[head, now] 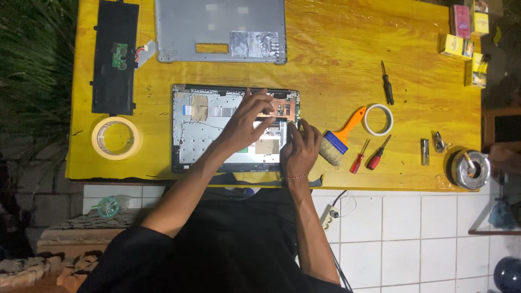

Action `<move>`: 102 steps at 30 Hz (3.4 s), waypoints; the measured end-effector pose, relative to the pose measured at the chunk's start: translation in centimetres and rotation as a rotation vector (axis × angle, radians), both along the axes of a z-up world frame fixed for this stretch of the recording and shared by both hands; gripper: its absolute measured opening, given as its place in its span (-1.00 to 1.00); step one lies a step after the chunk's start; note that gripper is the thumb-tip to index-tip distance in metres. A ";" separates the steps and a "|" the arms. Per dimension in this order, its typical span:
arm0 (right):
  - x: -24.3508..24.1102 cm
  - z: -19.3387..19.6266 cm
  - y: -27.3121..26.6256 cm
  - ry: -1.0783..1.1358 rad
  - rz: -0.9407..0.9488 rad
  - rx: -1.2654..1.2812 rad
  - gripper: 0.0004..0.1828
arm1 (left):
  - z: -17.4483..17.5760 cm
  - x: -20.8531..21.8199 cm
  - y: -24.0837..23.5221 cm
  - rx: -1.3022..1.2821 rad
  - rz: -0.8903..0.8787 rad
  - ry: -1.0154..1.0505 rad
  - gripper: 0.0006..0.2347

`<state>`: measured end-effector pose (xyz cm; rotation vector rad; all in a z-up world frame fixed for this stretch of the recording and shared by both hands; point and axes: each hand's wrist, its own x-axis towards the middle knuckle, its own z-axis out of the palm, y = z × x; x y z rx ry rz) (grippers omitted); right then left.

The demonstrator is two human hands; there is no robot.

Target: The person works on the internal components of a disassembled laptop placed on a yellow table. They use their hands to manipulate small parts and wires on the motherboard area. Tools and a roll of tape are visible on the table.

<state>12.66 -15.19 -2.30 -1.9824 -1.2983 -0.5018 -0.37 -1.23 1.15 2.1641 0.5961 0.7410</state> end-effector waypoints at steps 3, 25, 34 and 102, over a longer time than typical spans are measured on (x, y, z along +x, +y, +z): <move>0.3 -1.0 -0.2 -0.022 0.009 0.002 -0.65 | 1.5 -1.8 -0.3 0.017 0.034 -0.028 -0.89; -4.6 4.4 -1.0 0.145 0.216 -0.180 -0.80 | -1.8 -10.2 -4.9 0.263 0.261 0.143 -0.80; -5.8 2.8 0.0 0.260 0.160 -0.167 -0.86 | -2.6 -9.1 -5.1 0.283 0.237 0.109 -0.76; -5.4 2.1 2.0 0.250 -0.162 -0.090 -0.82 | -3.1 0.6 1.1 0.640 -0.039 0.021 -0.95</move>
